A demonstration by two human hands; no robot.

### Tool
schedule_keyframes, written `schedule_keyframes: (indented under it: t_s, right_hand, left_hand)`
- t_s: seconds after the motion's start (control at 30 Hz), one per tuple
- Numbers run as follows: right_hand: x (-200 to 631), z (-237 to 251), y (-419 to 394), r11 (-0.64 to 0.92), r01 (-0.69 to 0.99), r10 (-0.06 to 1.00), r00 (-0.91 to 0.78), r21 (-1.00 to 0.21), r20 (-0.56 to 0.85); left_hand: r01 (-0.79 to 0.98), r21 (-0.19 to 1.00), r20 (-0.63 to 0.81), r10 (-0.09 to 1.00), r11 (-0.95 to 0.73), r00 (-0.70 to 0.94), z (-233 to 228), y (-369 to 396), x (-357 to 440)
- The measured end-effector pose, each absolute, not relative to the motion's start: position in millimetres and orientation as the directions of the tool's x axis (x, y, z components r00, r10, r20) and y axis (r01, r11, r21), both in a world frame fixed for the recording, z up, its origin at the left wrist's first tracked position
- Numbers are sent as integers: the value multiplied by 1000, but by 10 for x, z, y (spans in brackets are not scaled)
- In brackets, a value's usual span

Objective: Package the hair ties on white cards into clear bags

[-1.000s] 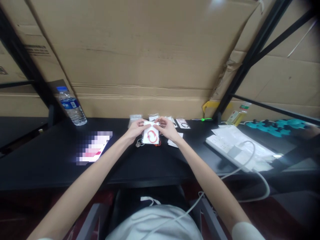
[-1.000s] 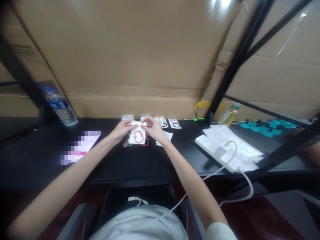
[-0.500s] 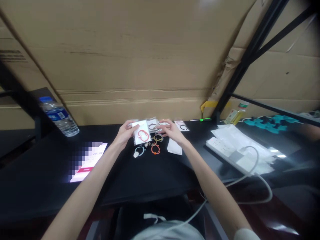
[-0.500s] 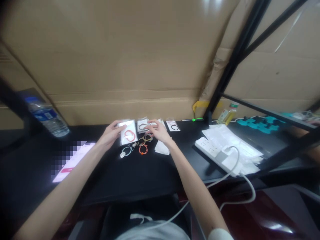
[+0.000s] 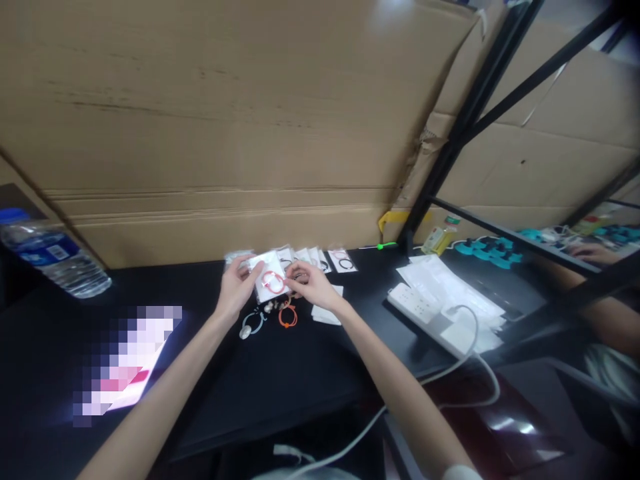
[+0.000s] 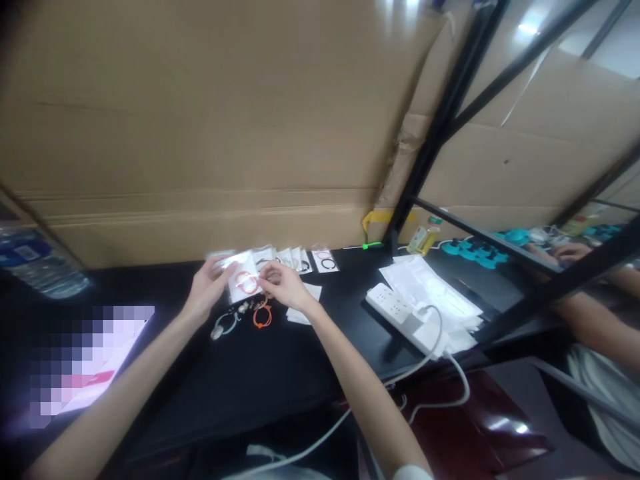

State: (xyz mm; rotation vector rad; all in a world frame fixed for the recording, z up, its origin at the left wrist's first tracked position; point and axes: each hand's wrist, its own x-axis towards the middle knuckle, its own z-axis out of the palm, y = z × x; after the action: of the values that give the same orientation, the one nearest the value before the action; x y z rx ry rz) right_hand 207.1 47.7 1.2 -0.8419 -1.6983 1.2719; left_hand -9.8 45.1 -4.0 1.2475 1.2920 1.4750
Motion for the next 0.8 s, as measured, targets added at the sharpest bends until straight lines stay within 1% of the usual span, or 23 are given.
schedule_keyframes:
  t_s: [0.07, 0.1, 0.13, 0.17, 0.23, 0.3, 0.33, 0.4, 0.5, 0.6, 0.7, 0.8]
  right_hand:
    - [2099, -5, 551, 301, 29, 895, -353, -953, 272]
    - [2120, -16, 589, 320, 41, 906, -305, -946, 294]
    - [2148, -29, 629, 335, 62, 916, -254, -940, 310]
    - [2184, -44, 670, 344, 88, 925, -199, -935, 322]
    - [2270, -82, 753, 345, 138, 938, -92, -928, 335]
    - [2362, -122, 835, 325, 164, 944, -3, -931, 329]
    - [2404, -140, 874, 310, 174, 947, 27, -935, 319]
    - [2473, -159, 945, 283, 197, 953, 56, -939, 299]
    - [2535, -151, 1033, 235, 288, 959, 88, -928, 270]
    - [2564, -137, 1097, 194, 450, 951, 130, -872, 279]
    - [2569, -160, 1122, 170, 535, 948, 140, -827, 285]
    - [2555, -205, 1086, 171, 609, 931, 157, -774, 329]
  left_hand:
    - [145, 975, 200, 949, -168, -246, -35, 481, -148]
    - [234, 955, 249, 919, -181, -307, -39, 489, -197]
    - [354, 917, 322, 866, -185, -382, -47, 492, -259]
    - [476, 864, 385, 824, -164, -416, -60, 492, -329]
    - [664, 745, 436, 802, -67, -408, -96, 492, -473]
    - [777, 625, 412, 816, 70, -405, -137, 497, -581]
    - [804, 581, 388, 827, 123, -407, -156, 500, -612]
    - [826, 531, 326, 854, 189, -405, -184, 503, -626]
    - [842, 494, 255, 891, 215, -377, -209, 489, -581]
    - [870, 449, 259, 902, 203, -344, -239, 474, -548]
    - [881, 422, 245, 909, 214, -338, -270, 478, -558]
    - [895, 401, 246, 917, 197, -312, -273, 482, -567]
